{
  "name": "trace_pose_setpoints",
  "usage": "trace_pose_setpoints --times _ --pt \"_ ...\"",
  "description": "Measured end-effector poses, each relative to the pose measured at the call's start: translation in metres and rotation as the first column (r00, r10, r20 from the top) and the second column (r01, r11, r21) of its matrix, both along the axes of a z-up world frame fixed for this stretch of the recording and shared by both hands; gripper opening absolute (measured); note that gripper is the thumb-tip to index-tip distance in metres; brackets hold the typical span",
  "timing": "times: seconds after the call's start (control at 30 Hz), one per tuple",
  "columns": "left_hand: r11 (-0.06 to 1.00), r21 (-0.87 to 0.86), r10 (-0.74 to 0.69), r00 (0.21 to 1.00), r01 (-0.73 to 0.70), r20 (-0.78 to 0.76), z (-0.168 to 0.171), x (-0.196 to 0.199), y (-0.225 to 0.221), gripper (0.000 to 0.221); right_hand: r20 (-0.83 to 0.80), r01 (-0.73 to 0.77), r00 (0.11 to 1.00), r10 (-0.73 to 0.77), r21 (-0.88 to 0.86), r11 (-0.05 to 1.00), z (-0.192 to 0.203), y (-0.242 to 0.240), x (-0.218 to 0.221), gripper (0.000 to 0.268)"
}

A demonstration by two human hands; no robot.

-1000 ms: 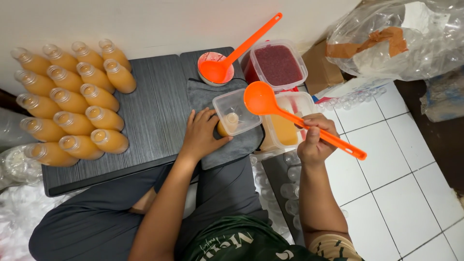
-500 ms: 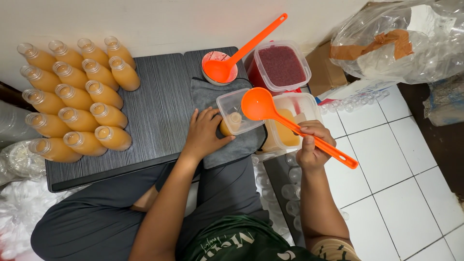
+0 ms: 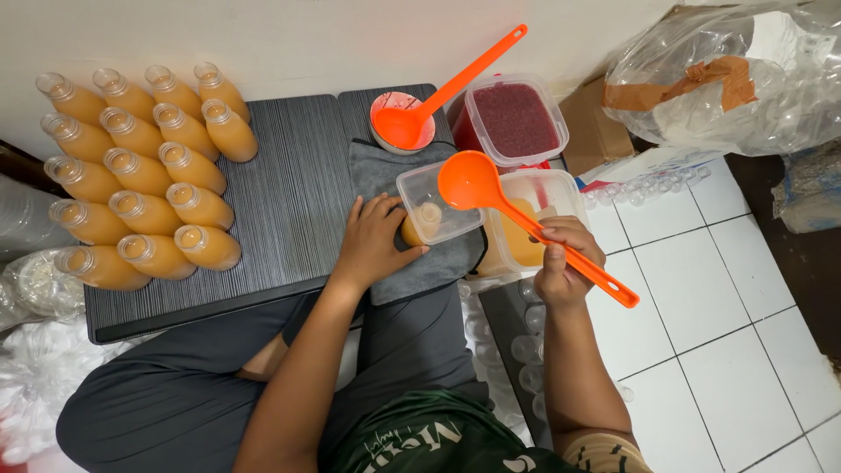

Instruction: The person scoops orange liquid from a container using an orange ladle and pours it into small plastic bottles placed on a tray. After filling one bottle, they place it among other filled bottles and repeat the process with another empty bottle.

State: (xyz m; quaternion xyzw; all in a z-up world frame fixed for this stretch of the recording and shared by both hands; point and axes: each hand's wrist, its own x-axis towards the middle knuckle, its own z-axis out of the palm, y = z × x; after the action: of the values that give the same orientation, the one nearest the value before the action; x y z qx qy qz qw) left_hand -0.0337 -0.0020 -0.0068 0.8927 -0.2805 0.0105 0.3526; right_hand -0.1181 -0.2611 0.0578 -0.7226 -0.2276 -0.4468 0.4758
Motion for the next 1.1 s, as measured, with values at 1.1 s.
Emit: trace_pose_setpoints --times 1.1 --pt "0.999 -0.046 -0.009 1.0 0.01 0.021 -0.005 0.0 0.003 0.063 0.1 0.018 0.995 -0.008 -0.103 0.995 -0.004 0.018 0.006 0.024"
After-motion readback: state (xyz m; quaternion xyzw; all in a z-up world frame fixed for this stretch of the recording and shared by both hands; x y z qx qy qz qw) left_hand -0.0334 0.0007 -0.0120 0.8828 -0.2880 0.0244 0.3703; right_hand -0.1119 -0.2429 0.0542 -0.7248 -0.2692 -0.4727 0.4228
